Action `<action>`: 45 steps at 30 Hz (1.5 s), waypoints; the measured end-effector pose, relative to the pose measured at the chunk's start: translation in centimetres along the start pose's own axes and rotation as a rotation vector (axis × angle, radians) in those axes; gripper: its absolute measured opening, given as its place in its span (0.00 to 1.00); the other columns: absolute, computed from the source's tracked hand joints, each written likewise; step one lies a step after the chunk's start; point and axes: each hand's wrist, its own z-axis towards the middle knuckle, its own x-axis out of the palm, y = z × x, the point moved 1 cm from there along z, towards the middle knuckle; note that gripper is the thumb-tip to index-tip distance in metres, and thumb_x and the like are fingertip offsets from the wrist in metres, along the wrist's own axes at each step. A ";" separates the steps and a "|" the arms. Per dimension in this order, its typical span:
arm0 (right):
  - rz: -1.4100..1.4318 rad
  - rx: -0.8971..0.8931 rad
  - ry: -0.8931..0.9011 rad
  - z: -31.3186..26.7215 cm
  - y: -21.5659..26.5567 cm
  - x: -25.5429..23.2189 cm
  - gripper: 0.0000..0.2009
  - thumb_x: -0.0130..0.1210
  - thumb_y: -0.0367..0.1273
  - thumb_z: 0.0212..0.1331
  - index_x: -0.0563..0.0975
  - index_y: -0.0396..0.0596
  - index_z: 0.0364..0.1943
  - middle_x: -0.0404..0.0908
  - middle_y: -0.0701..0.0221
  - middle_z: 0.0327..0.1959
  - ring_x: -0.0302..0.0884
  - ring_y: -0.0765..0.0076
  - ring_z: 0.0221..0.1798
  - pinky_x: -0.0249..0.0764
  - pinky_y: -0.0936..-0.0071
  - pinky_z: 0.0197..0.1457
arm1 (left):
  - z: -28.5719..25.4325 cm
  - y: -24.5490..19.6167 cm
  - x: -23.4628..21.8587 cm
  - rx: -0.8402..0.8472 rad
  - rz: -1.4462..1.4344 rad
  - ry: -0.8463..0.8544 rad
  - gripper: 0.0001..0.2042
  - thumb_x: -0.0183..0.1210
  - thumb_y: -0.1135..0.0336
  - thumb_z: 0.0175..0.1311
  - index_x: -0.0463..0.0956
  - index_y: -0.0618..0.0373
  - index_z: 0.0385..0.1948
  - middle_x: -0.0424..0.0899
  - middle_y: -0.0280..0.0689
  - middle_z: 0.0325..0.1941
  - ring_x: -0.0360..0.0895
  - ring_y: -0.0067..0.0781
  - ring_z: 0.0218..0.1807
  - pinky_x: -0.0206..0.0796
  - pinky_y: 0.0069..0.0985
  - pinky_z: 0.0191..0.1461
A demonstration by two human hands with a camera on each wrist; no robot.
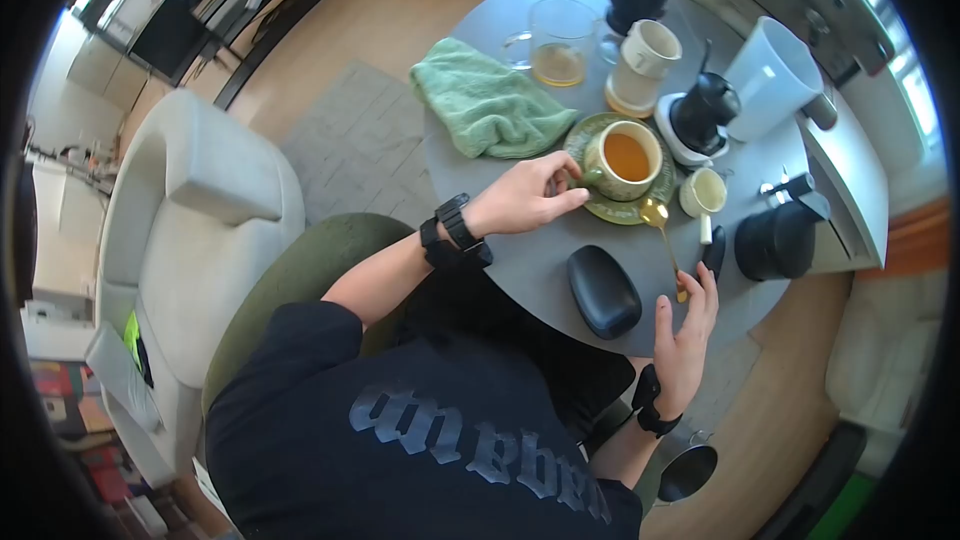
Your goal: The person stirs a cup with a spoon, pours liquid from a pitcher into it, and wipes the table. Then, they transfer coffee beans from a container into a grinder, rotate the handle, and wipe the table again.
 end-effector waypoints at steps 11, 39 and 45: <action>-0.011 0.084 -0.054 -1.6 -0.5 -0.8 0.19 0.58 0.31 0.65 0.74 0.44 0.59 0.64 0.56 0.73 0.57 0.46 0.77 0.55 0.56 0.77 | 2.0 -0.4 0.9 -0.480 -0.627 0.334 0.20 0.52 0.50 0.77 0.69 0.59 0.54 0.83 0.35 0.25 0.75 0.20 0.18 0.67 0.17 0.22; -0.035 0.023 0.010 -1.1 0.3 -0.6 0.25 0.58 0.31 0.65 0.71 0.43 0.67 0.61 0.57 0.77 0.53 0.48 0.81 0.48 0.52 0.82 | 0.3 -0.2 0.5 -0.404 -0.676 0.162 0.18 0.56 0.57 0.75 0.67 0.61 0.55 0.75 0.28 0.24 0.66 0.13 0.20 0.58 0.14 0.23; -0.093 0.015 0.028 -1.0 0.0 -0.2 0.28 0.57 0.32 0.66 0.68 0.42 0.70 0.59 0.55 0.78 0.52 0.47 0.81 0.45 0.49 0.83 | -0.6 1.0 0.8 -0.119 -0.331 -0.084 0.14 0.59 0.63 0.73 0.71 0.61 0.51 0.70 0.25 0.22 0.61 0.11 0.23 0.54 0.18 0.25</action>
